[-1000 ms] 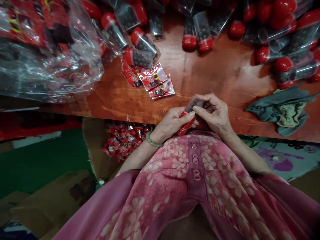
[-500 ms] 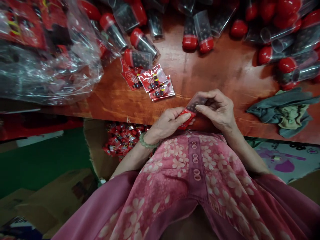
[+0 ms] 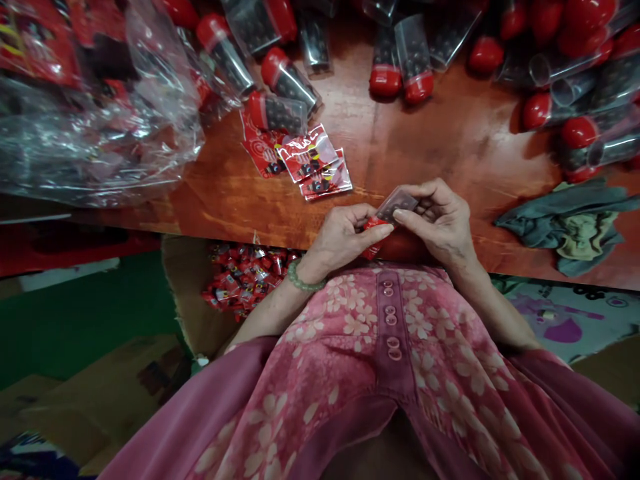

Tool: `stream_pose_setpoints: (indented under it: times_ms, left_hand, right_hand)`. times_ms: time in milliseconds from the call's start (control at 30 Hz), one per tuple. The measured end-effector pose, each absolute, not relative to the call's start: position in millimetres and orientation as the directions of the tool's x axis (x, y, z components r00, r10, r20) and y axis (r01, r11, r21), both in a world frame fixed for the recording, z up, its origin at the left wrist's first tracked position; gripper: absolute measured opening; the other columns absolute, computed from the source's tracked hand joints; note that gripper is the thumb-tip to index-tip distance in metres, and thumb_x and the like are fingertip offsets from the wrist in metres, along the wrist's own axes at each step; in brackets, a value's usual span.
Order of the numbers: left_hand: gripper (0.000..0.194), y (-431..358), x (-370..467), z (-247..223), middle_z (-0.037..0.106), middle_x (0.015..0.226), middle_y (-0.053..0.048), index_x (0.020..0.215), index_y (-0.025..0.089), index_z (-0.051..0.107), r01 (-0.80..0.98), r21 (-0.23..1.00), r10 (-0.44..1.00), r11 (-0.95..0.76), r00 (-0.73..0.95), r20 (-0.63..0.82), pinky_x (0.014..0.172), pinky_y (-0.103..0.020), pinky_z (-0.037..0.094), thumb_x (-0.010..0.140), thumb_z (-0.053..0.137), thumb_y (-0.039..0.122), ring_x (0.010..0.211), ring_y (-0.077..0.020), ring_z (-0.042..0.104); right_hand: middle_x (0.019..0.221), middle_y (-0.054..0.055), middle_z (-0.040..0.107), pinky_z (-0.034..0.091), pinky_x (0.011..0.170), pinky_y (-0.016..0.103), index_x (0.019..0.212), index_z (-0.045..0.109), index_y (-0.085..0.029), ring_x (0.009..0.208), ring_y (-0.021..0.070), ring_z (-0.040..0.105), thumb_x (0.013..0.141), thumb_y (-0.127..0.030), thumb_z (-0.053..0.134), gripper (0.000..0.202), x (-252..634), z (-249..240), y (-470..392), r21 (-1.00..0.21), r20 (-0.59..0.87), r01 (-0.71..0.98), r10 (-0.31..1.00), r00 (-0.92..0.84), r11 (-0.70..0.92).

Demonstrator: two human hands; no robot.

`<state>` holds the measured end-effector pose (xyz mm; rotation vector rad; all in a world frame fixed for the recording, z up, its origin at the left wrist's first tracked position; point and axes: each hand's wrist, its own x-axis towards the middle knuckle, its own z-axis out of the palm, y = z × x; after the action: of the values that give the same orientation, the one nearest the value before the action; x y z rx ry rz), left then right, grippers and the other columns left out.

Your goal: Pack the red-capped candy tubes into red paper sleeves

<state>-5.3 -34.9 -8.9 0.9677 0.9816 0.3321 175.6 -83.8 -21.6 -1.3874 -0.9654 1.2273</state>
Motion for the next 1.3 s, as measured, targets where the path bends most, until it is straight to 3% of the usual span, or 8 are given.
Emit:
stream_pose_setpoints:
  times_ms: [100,200,400,600,867,967,1100,1300]
  left_hand:
    - [0.044,-33.6,-9.3,-7.2,0.072,0.073,-0.002,0.082,0.013,0.07,0.028,0.615,0.432,0.788,0.687,-0.585,0.069,-0.024,0.052,0.07,0.088,0.052,0.065,-0.0118,0.066]
    - [0.045,-35.3,-11.0,-10.6,0.078,0.081,-0.007,0.091,0.013,0.074,-0.042,0.519,0.368,0.854,0.754,-0.544,0.079,-0.029,0.057,0.071,0.088,0.051,0.076,-0.0178,0.075]
    - [0.051,-37.4,-9.6,-17.5,0.08,0.094,-0.011,0.101,0.013,0.074,-0.139,0.517,0.418,0.845,0.773,-0.476,0.092,-0.039,0.059,0.075,0.085,0.056,0.089,-0.0249,0.078]
    - [0.047,-44.9,-16.0,-20.1,0.08,0.095,-0.008,0.099,0.012,0.074,-0.071,0.598,0.462,0.798,0.709,-0.533,0.09,-0.03,0.054,0.075,0.087,0.05,0.089,-0.0174,0.074]
    - [0.041,-59.7,-15.1,-25.7,0.076,0.092,-0.003,0.097,0.015,0.075,-0.145,0.624,0.563,0.768,0.616,-0.55,0.083,-0.026,0.051,0.079,0.083,0.05,0.082,-0.0126,0.067]
    - [0.041,-61.1,-14.4,-22.2,0.075,0.094,-0.003,0.098,0.015,0.076,-0.147,0.618,0.568,0.773,0.594,-0.57,0.079,-0.025,0.049,0.079,0.083,0.051,0.082,-0.0122,0.066]
    - [0.039,-65.8,-16.3,-21.9,0.075,0.095,-0.003,0.099,0.015,0.077,-0.135,0.638,0.584,0.758,0.578,-0.571,0.076,-0.024,0.048,0.081,0.082,0.049,0.08,-0.0107,0.065]
    - [0.043,-71.1,-24.8,-17.3,0.076,0.104,-0.005,0.106,0.016,0.074,-0.24,0.549,0.564,0.8,0.612,-0.554,0.09,-0.025,0.052,0.078,0.085,0.046,0.095,-0.0132,0.071]
  right_hand:
    - [0.083,-0.003,0.069,0.058,0.067,0.026,0.096,0.071,-0.025,0.071,0.0122,0.065,0.08,-0.05,0.081,0.032,180.2,-11.9,-79.8,-0.981,-0.17,0.085,0.984,0.052,-0.174]
    - [0.082,-0.003,0.067,0.057,0.066,0.026,0.1,0.075,-0.025,0.07,0.0123,0.065,0.084,-0.045,0.079,0.027,186.0,-2.3,-73.9,-0.972,-0.168,0.177,0.984,-0.066,-0.154]
    - [0.085,-0.001,0.073,0.058,0.065,0.026,0.097,0.078,-0.024,0.07,0.0122,0.066,0.081,-0.045,0.082,0.027,189.1,5.6,-60.3,-0.969,-0.22,0.14,0.969,-0.114,-0.203]
    - [0.078,0.001,0.074,0.057,0.062,0.026,0.087,0.08,-0.021,0.067,0.0131,0.067,0.09,-0.04,0.073,0.021,178.4,-1.0,-64.9,-0.955,-0.279,0.138,0.955,-0.106,-0.263]
    - [0.097,0.003,0.078,0.06,0.085,0.035,0.093,0.08,-0.025,0.089,0.0178,0.072,0.089,-0.033,0.076,0.01,174.0,-11.2,-84.7,-0.971,-0.13,0.213,0.985,-0.109,-0.105]
    - [0.112,0.004,0.074,0.058,0.092,0.038,0.1,0.079,-0.028,0.103,0.0204,0.07,0.082,-0.035,0.084,0.02,173.4,-13.8,-93.9,-0.974,-0.065,0.226,0.982,-0.177,-0.024]
    - [0.117,0.004,0.071,0.057,0.097,0.039,0.105,0.078,-0.029,0.109,0.0202,0.069,0.085,-0.032,0.082,0.02,169.4,-14.4,-102.5,-0.977,-0.09,0.206,0.974,-0.21,-0.046]
    - [0.117,0.004,0.072,0.057,0.096,0.04,0.097,0.079,-0.028,0.107,0.0201,0.069,0.084,-0.037,0.082,0.016,162.8,-15.7,-102.5,-0.968,-0.187,0.196,0.969,-0.162,-0.154]
